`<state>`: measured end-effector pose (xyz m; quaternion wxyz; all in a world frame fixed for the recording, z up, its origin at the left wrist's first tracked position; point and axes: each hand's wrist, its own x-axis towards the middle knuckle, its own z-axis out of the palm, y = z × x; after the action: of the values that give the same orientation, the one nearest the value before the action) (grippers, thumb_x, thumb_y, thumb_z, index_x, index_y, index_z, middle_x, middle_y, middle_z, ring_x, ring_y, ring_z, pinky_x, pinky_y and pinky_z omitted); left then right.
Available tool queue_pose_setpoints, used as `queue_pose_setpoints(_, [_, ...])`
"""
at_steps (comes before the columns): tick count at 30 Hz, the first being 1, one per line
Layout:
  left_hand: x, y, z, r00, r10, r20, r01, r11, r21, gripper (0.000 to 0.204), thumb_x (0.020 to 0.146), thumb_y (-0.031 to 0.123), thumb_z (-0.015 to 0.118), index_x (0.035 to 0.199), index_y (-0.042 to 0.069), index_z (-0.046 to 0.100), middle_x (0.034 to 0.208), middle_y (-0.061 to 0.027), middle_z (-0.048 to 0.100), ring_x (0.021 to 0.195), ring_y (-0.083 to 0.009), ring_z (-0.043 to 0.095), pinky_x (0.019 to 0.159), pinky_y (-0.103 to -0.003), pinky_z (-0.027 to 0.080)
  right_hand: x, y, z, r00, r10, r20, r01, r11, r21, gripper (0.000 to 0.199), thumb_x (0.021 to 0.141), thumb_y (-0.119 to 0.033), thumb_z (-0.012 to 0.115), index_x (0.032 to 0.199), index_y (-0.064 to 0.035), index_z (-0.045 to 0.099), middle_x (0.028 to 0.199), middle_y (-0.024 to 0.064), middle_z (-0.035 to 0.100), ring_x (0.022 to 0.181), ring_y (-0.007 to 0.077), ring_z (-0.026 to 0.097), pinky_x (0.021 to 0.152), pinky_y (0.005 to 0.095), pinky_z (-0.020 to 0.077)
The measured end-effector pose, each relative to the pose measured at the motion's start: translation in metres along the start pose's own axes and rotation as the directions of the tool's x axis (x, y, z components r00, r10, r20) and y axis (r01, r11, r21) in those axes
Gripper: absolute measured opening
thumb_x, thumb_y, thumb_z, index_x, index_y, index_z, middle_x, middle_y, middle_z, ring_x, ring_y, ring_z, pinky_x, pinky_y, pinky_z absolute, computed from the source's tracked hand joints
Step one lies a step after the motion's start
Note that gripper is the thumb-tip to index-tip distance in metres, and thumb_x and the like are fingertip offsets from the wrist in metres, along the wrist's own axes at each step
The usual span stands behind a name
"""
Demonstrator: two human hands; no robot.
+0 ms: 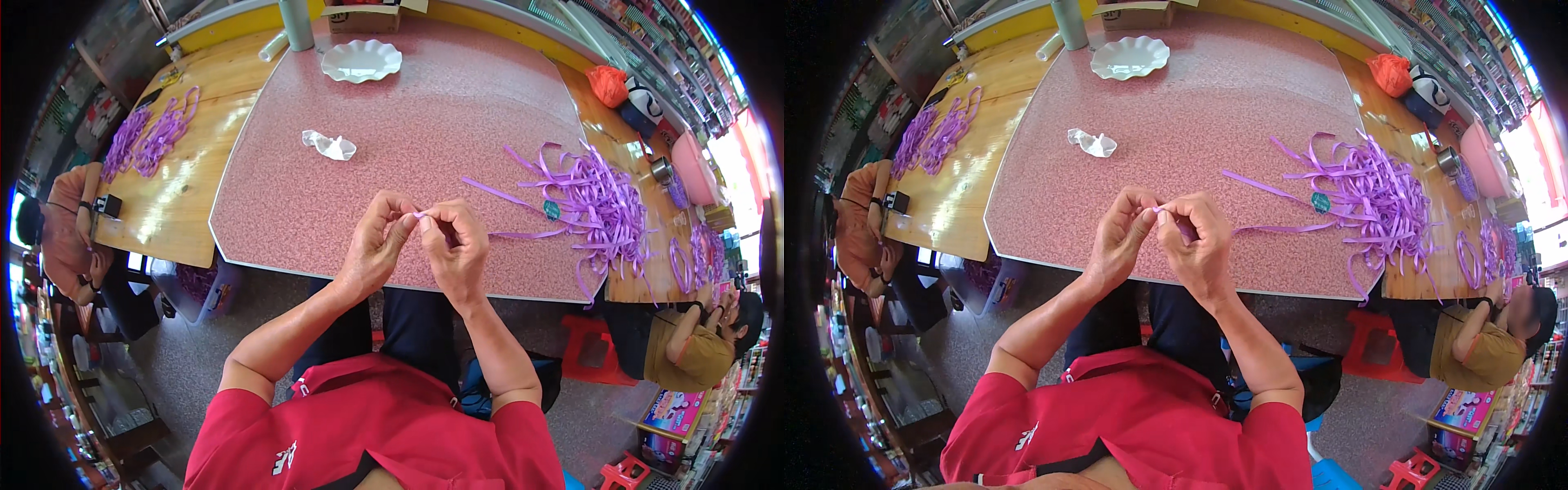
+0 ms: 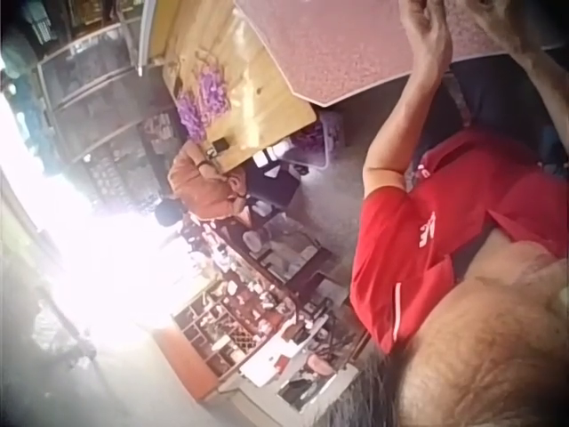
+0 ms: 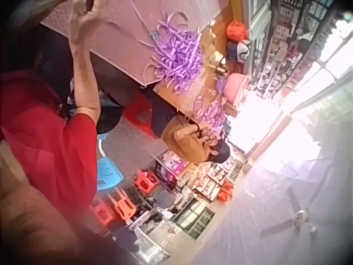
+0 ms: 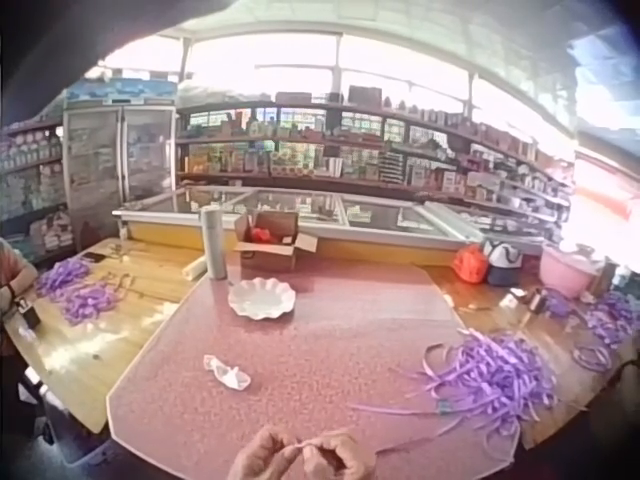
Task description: Tie or assemble several purple ribbons into specific knots or patterns.
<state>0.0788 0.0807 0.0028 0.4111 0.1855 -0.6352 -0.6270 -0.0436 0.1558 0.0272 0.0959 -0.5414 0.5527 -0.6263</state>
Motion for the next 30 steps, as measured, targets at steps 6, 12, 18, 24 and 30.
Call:
queue_pose_setpoints(6, [0.013, 0.007, -0.009, 0.831, 0.551, 0.071, -0.501, 0.688, 0.526, 0.027, 0.085, 0.005, 0.073, 0.108, 0.009, 0.059, 0.105, -0.01, 0.058, 0.101, -0.0284, 0.058, 0.089, -0.038, 0.046, -0.004, -0.008, -0.005, 0.848, 0.496, 0.186, -0.518, 0.7, 0.491, 0.008, 0.098, -0.009, 0.06, 0.097, -0.0034, 0.065, 0.076, -0.0042, 0.055, 0.055, 0.0002, 0.039, 0.047, 0.019, 0.029])
queue_pose_setpoints(12, [0.017, 0.022, -0.024, 0.625, 0.722, 0.297, -0.625, 0.234, 0.744, 0.033, 0.073, 0.008, 0.079, 0.102, 0.018, 0.068, 0.106, -0.0034, 0.061, 0.106, -0.0279, 0.059, 0.094, -0.047, 0.042, 0.004, -0.016, -0.013, 0.726, 0.609, 0.32, -0.656, 0.472, 0.589, 0.012, 0.098, -0.015, 0.061, 0.097, -0.0045, 0.066, 0.072, -0.0054, 0.054, 0.052, 0.0, 0.037, 0.045, 0.0187, 0.0263])
queue_pose_setpoints(18, [0.017, 0.032, -0.025, 0.665, 0.693, 0.278, -0.632, 0.325, 0.703, 0.029, 0.075, 0.008, 0.077, 0.099, 0.015, 0.065, 0.102, -0.0032, 0.061, 0.106, -0.0274, 0.059, 0.098, -0.046, 0.038, 0.011, -0.027, -0.02, 0.75, 0.536, 0.387, -0.659, 0.646, 0.384, 0.012, 0.096, -0.013, 0.065, 0.102, -0.0029, 0.067, 0.073, -0.0053, 0.054, 0.055, 0.0003, 0.041, 0.048, 0.0185, 0.0317])
queue_pose_setpoints(24, [0.008, 0.034, -0.023, 0.819, 0.545, 0.181, -0.529, 0.592, 0.608, 0.023, 0.082, 0.006, 0.072, 0.099, 0.01, 0.058, 0.103, -0.0069, 0.061, 0.109, -0.0287, 0.057, 0.1, -0.045, 0.035, 0.009, -0.032, -0.018, 0.973, 0.125, 0.196, -0.108, 0.99, -0.095, 0.011, 0.089, -0.004, 0.072, 0.099, -0.0012, 0.07, 0.073, -0.0022, 0.056, 0.066, 0.0066, 0.052, 0.057, 0.0225, 0.0407])
queue_pose_setpoints(30, [0.007, 0.031, -0.025, 0.816, 0.514, 0.264, -0.554, 0.567, 0.609, 0.024, 0.083, 0.004, 0.07, 0.101, 0.009, 0.054, 0.104, -0.0075, 0.06, 0.111, -0.0285, 0.057, 0.106, -0.051, 0.032, 0.009, -0.039, -0.03, 0.961, 0.086, 0.264, -0.022, 0.972, -0.236, 0.013, 0.086, -0.005, 0.076, 0.098, -0.0033, 0.073, 0.081, 0.0068, 0.063, 0.067, 0.0134, 0.06, 0.057, 0.0295, 0.0466])
